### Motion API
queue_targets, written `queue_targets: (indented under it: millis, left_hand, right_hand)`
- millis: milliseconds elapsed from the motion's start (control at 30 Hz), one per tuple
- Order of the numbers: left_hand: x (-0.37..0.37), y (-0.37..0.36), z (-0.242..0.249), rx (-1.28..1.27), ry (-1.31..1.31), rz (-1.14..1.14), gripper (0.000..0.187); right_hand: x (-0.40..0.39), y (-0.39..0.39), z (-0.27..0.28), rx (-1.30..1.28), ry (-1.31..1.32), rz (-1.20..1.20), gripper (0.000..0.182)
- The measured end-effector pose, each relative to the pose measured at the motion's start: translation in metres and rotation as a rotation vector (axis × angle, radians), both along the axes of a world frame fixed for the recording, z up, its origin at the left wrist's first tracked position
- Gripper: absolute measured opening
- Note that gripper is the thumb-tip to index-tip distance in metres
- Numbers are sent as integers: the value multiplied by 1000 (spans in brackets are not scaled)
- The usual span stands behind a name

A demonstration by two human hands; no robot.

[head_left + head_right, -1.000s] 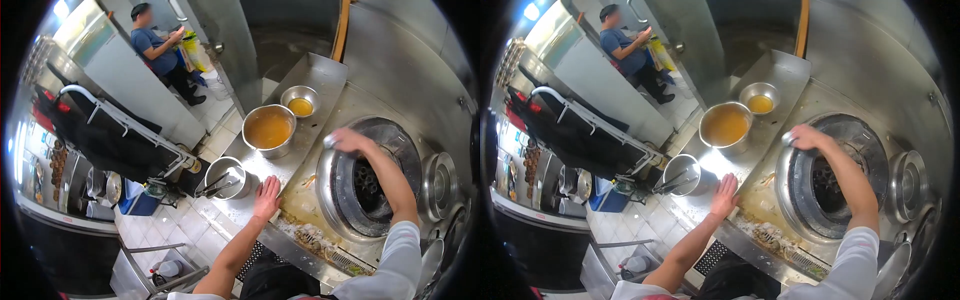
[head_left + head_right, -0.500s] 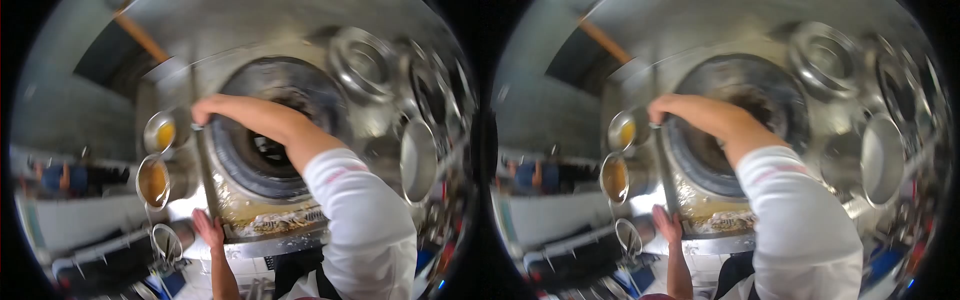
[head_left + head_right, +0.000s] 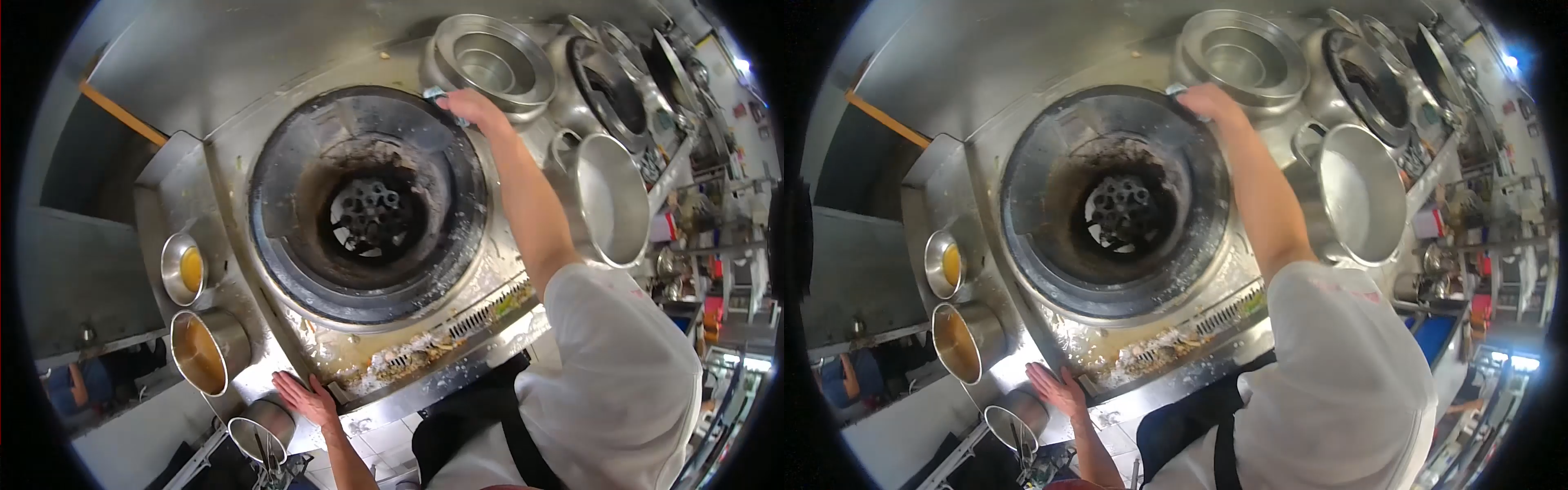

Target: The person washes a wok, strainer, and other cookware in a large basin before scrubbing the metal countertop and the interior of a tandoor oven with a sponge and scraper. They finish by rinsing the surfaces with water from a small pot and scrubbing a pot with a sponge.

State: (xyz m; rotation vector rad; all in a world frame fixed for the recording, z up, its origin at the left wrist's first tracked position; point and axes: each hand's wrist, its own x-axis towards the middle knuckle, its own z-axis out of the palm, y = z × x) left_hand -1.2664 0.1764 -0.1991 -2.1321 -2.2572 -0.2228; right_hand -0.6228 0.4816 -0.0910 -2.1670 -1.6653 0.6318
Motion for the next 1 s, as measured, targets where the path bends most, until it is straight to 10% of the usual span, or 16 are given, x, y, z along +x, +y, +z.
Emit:
queue_targets:
  millis: [100,233,333,433,567,800,933,1000]
  left_hand:
    - [-4,-1,2,-10,-24,-5,71]
    - [-3,3,4,-20,-70,55,72]
    - [-7,4,2,-40,-56,76,70]
    - [-9,1,2,-26,-52,76,69]
    - [-8,3,7,-44,-83,106,69]
    - [-17,-6,1,26,-161,107,70]
    - [-23,-9,-3,63,-155,87,69]
    - [-23,-14,-5,108,-151,71,69]
  right_hand:
    - [21,-30,-31,-59,-86,-83,40]
    - [16,40,-29,-140,498,-450,36]
    - [-41,170,-17,-224,236,-200,42]
    - [-190,274,-6,-321,-5,596,38]
    - [-436,123,-3,-157,-367,1156,38]
    - [-390,147,8,-109,-444,1134,30]
    - [-437,-9,-20,405,-259,1784,26]
    - [-467,-25,-6,-161,-441,1636,26]
